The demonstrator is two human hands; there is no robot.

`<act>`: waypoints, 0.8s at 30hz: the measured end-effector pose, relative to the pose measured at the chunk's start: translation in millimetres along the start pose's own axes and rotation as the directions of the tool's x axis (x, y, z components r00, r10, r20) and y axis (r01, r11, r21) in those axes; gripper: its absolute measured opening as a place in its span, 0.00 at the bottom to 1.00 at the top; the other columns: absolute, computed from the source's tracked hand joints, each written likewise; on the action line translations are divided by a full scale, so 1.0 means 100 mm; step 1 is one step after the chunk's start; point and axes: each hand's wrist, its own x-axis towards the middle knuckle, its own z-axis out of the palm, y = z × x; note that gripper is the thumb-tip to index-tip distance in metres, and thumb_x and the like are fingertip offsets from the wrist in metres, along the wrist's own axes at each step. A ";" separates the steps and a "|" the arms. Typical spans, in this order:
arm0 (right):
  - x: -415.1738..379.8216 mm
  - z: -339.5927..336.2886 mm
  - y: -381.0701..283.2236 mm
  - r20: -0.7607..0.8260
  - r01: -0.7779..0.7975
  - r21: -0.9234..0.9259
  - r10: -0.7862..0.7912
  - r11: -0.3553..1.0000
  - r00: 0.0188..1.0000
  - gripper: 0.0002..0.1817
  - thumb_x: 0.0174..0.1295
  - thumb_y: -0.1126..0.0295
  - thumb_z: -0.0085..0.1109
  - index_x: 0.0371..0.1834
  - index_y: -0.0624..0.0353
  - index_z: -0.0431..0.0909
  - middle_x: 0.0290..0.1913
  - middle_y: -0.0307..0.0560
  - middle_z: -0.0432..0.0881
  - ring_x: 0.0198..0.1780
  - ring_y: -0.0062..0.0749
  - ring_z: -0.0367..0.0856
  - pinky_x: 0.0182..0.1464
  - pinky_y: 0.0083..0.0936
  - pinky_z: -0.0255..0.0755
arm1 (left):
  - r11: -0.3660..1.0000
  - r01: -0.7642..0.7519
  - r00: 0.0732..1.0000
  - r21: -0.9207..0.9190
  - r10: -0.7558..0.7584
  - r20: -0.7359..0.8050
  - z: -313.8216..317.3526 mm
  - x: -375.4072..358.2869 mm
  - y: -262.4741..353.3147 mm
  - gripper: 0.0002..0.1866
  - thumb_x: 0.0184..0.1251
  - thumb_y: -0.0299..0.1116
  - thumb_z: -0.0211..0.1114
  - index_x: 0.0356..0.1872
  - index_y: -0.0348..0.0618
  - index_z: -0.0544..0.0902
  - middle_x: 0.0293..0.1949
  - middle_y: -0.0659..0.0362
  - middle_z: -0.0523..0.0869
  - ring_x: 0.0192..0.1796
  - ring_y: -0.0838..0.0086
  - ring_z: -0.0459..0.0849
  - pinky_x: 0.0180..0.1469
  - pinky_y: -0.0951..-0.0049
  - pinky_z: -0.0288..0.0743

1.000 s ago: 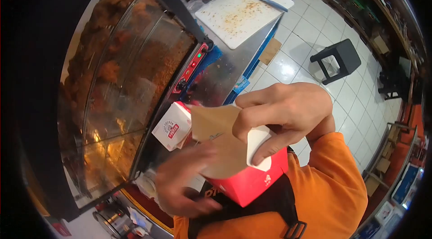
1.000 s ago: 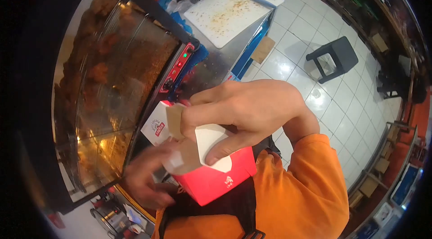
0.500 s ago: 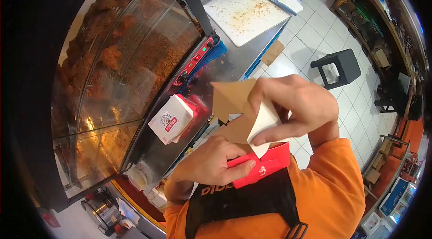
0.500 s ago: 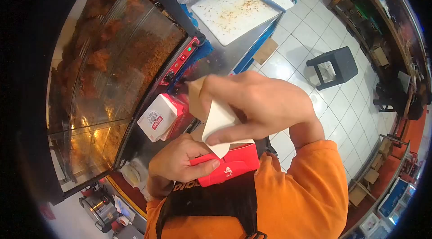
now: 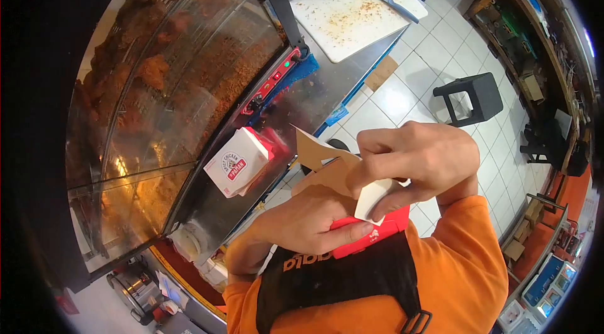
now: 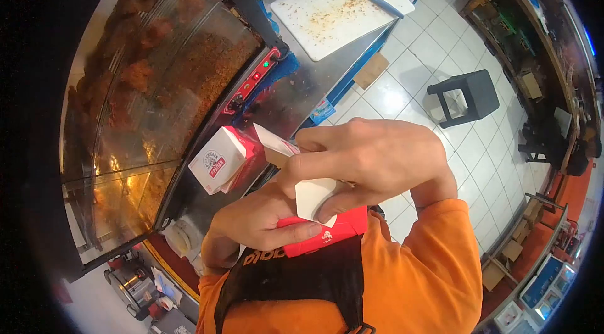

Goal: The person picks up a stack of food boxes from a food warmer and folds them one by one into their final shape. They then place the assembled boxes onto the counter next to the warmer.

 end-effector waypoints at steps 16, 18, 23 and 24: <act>-0.14 -0.09 0.11 -0.121 -0.081 0.139 0.098 0.987 0.988 0.36 0.51 0.58 0.86 0.52 0.68 0.73 0.44 0.51 0.81 0.32 0.32 0.88 0.30 0.23 0.85 | 0.988 0.154 0.971 -0.013 -0.149 0.189 -0.33 0.27 0.19 0.15 0.74 0.40 0.62 0.33 0.38 0.83 0.28 0.48 0.83 0.36 0.52 0.83 0.44 0.57 0.74; -0.15 -0.06 0.13 -0.145 -0.018 0.085 0.031 0.996 0.989 0.34 0.51 0.59 0.85 0.52 0.67 0.75 0.42 0.49 0.81 0.30 0.31 0.84 0.27 0.22 0.82 | 0.973 0.218 0.961 -0.080 -0.200 0.190 -0.28 0.24 0.14 0.17 0.74 0.40 0.61 0.29 0.37 0.81 0.27 0.48 0.82 0.36 0.52 0.82 0.44 0.58 0.73; -0.08 -0.03 0.08 -0.092 -0.041 0.027 0.044 0.999 0.995 0.31 0.51 0.63 0.85 0.51 0.67 0.78 0.40 0.47 0.82 0.26 0.27 0.79 0.22 0.22 0.75 | 0.993 0.054 0.997 -0.107 -0.047 0.066 -0.07 0.15 -0.17 0.14 0.75 0.39 0.59 0.35 0.37 0.83 0.30 0.50 0.85 0.37 0.54 0.83 0.46 0.58 0.74; -0.05 -0.03 0.04 -0.048 -0.096 0.013 0.097 0.995 0.994 0.29 0.52 0.64 0.85 0.51 0.67 0.79 0.40 0.46 0.82 0.25 0.26 0.77 0.22 0.23 0.73 | 0.995 0.015 0.999 -0.103 -0.012 0.035 -0.02 0.17 -0.22 0.14 0.75 0.39 0.59 0.36 0.38 0.83 0.31 0.50 0.85 0.38 0.54 0.84 0.46 0.58 0.74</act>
